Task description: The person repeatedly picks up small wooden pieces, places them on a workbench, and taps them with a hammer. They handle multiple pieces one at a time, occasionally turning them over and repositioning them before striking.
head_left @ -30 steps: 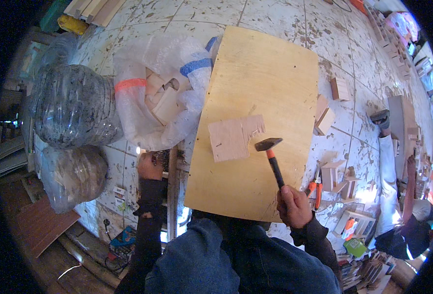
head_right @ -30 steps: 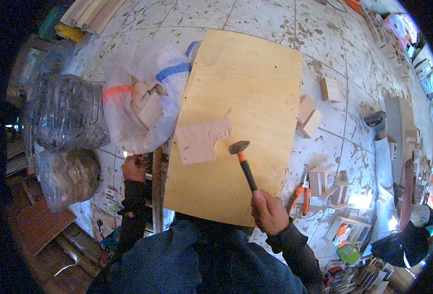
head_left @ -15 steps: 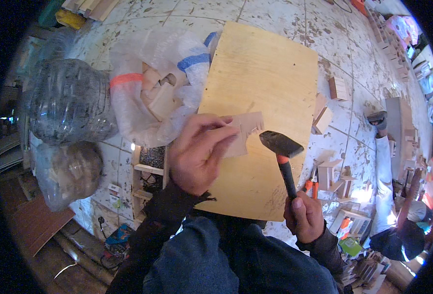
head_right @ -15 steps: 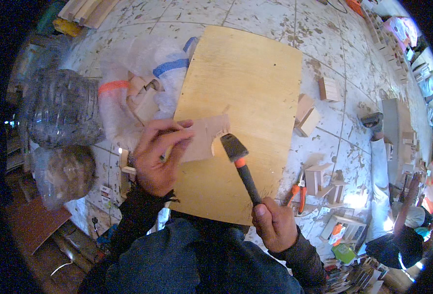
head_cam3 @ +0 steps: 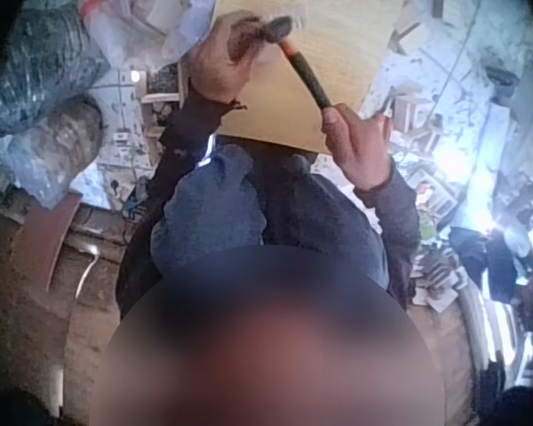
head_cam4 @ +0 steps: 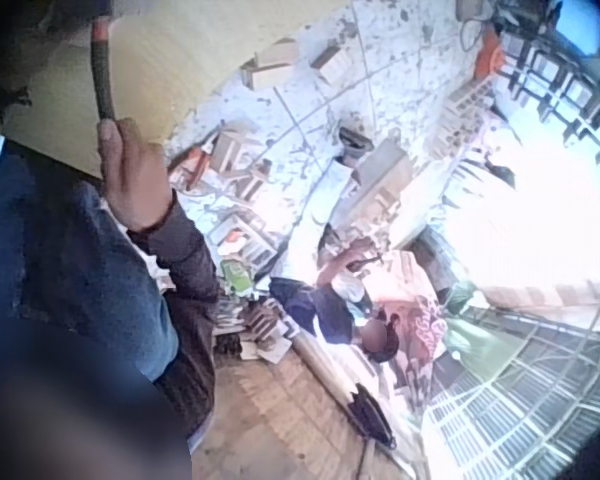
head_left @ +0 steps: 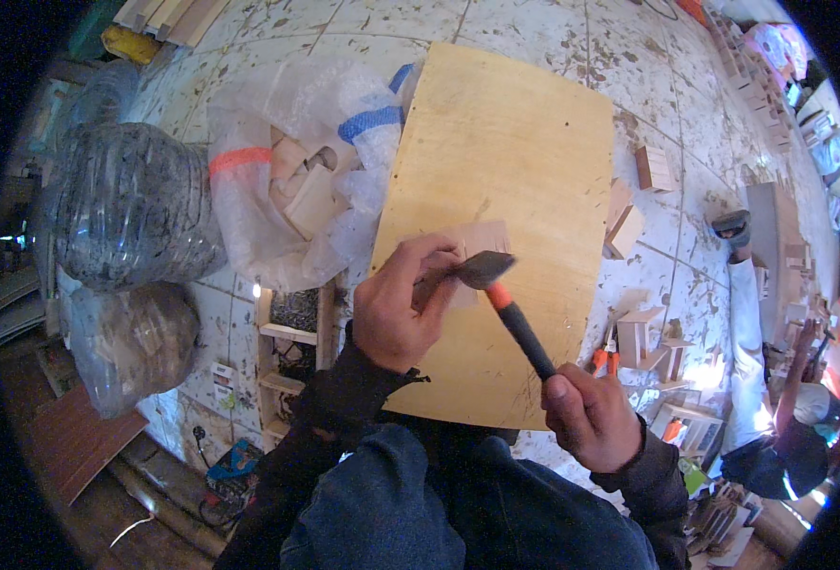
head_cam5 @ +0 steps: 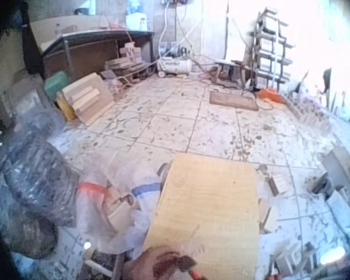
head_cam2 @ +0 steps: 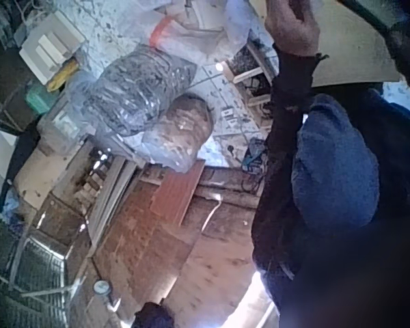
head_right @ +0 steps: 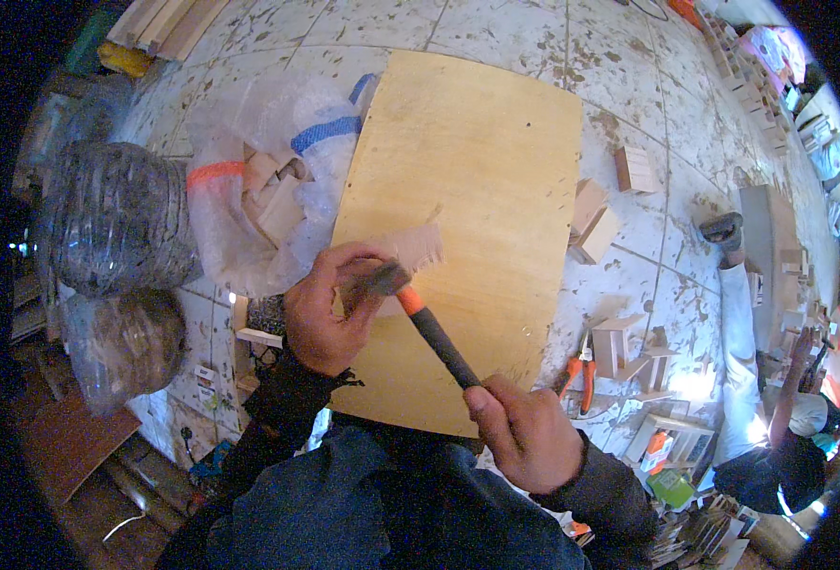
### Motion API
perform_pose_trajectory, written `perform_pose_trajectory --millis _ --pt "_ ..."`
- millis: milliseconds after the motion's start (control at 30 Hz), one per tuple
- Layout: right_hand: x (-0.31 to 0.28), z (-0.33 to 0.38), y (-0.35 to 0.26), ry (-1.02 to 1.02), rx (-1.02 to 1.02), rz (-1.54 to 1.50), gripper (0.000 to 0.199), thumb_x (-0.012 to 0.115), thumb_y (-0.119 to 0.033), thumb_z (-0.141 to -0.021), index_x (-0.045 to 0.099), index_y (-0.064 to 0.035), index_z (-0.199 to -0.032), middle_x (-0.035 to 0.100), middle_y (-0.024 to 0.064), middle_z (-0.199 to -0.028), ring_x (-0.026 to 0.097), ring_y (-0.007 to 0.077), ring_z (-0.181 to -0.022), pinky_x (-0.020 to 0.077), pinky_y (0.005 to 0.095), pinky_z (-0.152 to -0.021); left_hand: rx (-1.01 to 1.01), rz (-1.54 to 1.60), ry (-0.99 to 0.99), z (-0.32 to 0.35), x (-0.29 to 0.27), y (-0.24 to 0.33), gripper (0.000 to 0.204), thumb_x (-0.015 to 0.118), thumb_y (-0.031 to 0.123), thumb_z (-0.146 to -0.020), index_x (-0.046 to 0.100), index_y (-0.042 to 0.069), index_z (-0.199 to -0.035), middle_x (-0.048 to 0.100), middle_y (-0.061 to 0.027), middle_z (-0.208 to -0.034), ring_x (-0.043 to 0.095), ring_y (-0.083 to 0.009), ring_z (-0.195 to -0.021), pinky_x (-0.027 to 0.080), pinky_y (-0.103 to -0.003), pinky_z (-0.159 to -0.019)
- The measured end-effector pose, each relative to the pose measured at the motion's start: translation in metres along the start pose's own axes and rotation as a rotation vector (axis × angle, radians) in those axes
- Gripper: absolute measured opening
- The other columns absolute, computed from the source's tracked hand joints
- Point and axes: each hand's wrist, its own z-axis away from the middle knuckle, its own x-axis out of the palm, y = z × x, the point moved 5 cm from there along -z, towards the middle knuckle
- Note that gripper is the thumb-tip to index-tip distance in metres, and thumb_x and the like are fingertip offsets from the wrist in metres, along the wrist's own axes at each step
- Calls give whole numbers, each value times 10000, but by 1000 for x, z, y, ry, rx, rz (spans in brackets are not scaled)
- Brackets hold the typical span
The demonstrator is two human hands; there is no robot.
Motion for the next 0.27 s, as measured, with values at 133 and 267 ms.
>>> perform_pose_trajectory --millis 133,267 --pt "-7 4 1 80 66 90 334 459 -286 -1009 572 -12 -855 567 90 -550 585 264 -460 458 358 -470 69 -70 -120 -5 -3 2 615 766 87 -764 467 37 -1300 539 -175 -1320 538 -309 -1218 511 -357 -905" --pt "-19 27 -9 185 -15 -112 386 518 -423 -968 599 -53 -896 610 88 -575 628 255 -499 484 339 -488 102 -60 -334 -7 2 1 818 790 115 -740 351 79 -1428 409 -185 -1432 300 -417 -1390 299 -437 -1114"
